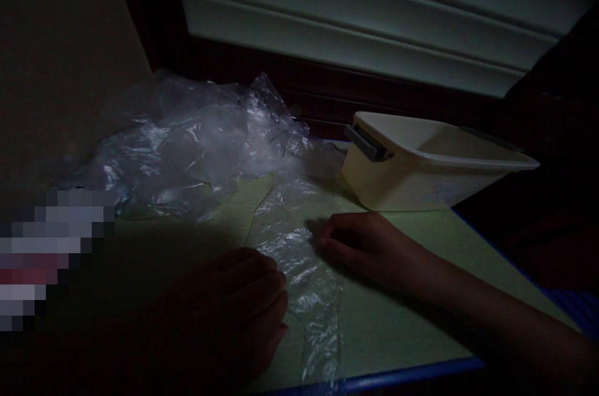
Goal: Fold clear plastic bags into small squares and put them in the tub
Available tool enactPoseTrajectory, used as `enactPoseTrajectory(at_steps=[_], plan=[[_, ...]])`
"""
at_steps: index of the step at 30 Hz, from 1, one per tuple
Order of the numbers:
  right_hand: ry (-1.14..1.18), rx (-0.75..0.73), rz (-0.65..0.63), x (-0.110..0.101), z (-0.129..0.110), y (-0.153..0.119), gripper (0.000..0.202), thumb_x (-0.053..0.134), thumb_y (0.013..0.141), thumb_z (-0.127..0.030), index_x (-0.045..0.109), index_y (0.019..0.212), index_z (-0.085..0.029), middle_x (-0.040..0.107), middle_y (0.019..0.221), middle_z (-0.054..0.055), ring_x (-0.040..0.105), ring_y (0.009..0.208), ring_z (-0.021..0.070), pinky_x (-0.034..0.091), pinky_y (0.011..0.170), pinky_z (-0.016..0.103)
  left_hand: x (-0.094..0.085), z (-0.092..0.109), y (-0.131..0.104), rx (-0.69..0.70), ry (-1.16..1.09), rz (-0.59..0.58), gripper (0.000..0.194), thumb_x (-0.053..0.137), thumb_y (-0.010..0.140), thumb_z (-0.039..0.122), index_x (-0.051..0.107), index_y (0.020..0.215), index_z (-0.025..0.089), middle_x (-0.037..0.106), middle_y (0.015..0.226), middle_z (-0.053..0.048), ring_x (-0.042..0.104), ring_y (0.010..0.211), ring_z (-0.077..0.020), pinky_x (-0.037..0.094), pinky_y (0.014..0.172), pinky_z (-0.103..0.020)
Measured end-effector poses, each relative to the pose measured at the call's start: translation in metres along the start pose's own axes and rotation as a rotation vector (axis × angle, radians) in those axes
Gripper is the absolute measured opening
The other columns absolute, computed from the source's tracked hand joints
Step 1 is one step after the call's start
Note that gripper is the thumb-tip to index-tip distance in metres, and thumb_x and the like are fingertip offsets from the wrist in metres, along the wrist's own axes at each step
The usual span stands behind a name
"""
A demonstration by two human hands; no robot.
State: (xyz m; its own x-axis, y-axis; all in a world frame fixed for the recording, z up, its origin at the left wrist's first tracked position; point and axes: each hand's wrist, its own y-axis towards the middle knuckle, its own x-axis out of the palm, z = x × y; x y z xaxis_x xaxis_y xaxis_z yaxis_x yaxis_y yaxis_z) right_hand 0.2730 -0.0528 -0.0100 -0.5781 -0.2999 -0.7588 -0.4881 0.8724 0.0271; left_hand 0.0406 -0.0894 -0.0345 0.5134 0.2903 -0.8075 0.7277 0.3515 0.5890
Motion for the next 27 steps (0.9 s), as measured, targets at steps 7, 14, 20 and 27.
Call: enactPoseTrajectory(at_steps=[7,14,20,27], plan=[[-0.005,-0.144,0.030,0.004,-0.008,-0.010,0.016,0.052,0.090,-0.020,0.064,0.083,-0.012,0.064,0.072,0.003,0.056,0.062,0.0121,0.042,0.057,0.022,-0.004,0.007,-0.008,0.047,0.060,-0.061,0.029,0.049,0.097,0.020,0.054,0.068,0.022,0.064,0.074,0.004,0.056,0.068,-0.0146,0.048,0.075,-0.029],[-0.257,-0.653,-0.081,0.004,-0.017,-0.016,0.019,0.050,0.074,-0.007,0.066,0.084,-0.008,0.060,0.078,0.008,0.050,0.071,0.0168,0.041,0.066,0.029,-0.003,-0.006,-0.005,0.144,-0.059,-0.196,0.022,0.048,0.094,0.020,0.061,0.077,0.023,0.064,0.076,0.002,0.056,0.072,-0.0154,0.048,0.072,-0.025],[-0.267,-0.594,-0.212,0.008,-0.021,-0.021,0.019,0.054,0.074,-0.009,0.066,0.089,-0.010,0.061,0.083,0.007,0.052,0.075,0.0181,0.043,0.070,0.031,0.000,-0.008,-0.007,0.065,-0.117,-0.232,0.022,0.050,0.092,0.022,0.060,0.072,0.023,0.062,0.074,0.002,0.055,0.068,-0.0158,0.048,0.071,-0.027],[-0.308,-0.625,-0.167,0.010,-0.021,-0.021,0.015,0.051,0.085,-0.009,0.065,0.081,-0.011,0.060,0.078,0.005,0.050,0.073,0.0165,0.043,0.070,0.028,-0.004,-0.005,-0.003,0.006,-0.132,-0.232,0.018,0.049,0.089,0.021,0.059,0.074,0.021,0.060,0.072,0.001,0.052,0.064,-0.0158,0.048,0.064,-0.028]])
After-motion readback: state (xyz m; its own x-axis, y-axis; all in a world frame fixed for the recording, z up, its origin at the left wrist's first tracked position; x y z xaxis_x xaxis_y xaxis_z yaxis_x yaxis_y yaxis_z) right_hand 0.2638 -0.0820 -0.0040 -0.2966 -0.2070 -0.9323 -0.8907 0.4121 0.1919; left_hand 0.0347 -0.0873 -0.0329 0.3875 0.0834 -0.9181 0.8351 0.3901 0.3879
